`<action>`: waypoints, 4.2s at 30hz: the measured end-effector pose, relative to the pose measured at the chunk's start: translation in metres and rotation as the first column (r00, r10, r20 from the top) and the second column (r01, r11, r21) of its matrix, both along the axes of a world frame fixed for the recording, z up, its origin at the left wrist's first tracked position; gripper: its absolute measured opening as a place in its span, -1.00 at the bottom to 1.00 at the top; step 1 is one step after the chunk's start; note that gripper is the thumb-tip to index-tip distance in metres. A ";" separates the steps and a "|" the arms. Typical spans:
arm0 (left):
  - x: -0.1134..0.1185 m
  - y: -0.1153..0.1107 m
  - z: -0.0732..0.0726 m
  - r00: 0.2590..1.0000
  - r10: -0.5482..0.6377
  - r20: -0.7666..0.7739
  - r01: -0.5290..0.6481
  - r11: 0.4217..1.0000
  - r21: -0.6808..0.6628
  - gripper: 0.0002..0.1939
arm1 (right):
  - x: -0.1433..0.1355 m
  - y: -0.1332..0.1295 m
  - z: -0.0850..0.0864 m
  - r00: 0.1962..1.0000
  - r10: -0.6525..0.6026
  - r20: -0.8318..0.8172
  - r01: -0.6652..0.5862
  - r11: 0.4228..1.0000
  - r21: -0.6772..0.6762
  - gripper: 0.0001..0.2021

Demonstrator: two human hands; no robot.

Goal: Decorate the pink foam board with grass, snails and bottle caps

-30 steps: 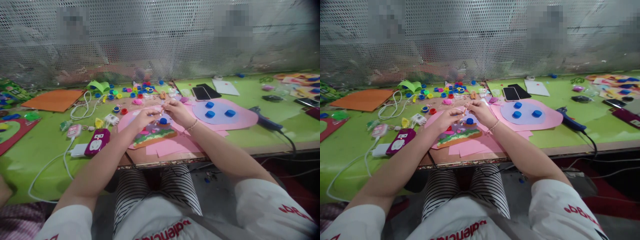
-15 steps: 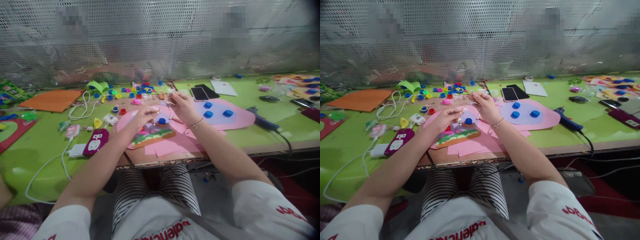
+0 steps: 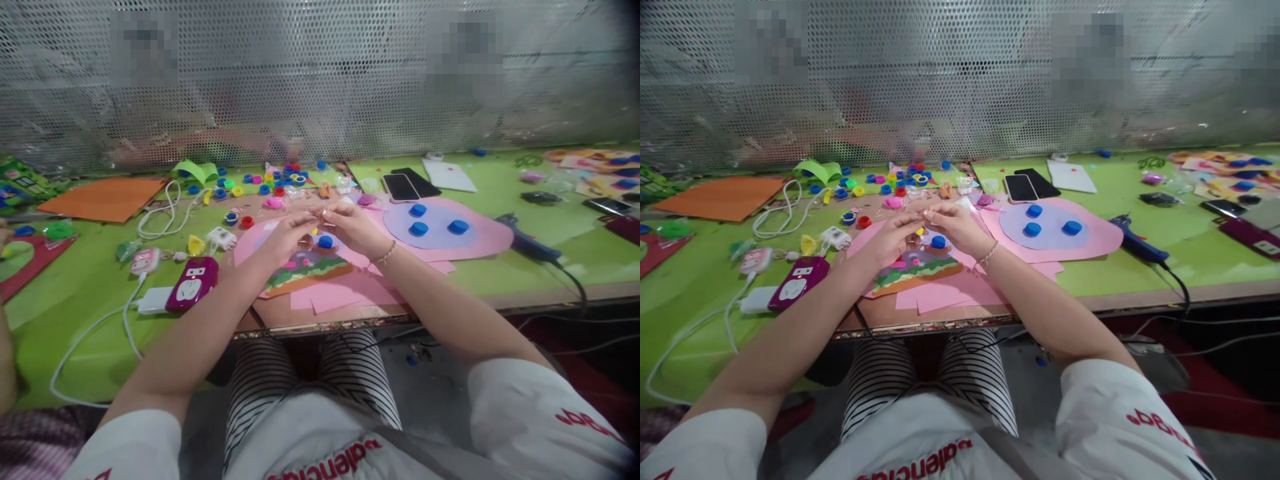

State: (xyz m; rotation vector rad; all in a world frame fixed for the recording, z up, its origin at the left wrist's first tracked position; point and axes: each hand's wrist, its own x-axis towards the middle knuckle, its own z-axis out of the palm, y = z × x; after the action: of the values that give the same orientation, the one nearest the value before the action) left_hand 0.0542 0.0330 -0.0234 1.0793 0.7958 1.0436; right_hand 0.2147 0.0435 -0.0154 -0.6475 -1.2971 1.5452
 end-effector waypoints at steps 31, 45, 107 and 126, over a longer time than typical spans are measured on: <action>-0.002 0.005 0.003 0.988 0.145 0.061 -0.131 0.973 -0.190 -0.93 | 0.025 0.043 -0.023 0.936 -0.285 0.204 0.284 0.958 0.039 -0.74; -0.003 0.006 0.000 0.987 0.145 0.065 -0.132 0.976 -0.175 -0.91 | 0.014 0.031 -0.016 0.946 -0.294 0.134 0.277 0.951 0.134 -0.78; 0.002 -0.008 0.016 0.992 0.039 0.116 -0.022 0.989 -0.147 -0.83 | -0.003 0.000 -0.004 1.000 -0.017 0.021 0.017 1.000 0.000 -0.77; -0.001 -0.005 0.011 0.989 0.005 0.149 0.014 0.992 -0.124 -0.80 | 0.003 0.005 -0.004 0.992 0.126 -0.014 -0.126 0.989 -0.076 -0.80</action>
State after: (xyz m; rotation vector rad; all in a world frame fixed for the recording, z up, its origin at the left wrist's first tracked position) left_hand 0.0531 0.0284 -0.0120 0.8861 0.7275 1.0438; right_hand 0.2180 0.0482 -0.0190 -0.6152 -1.2978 1.7059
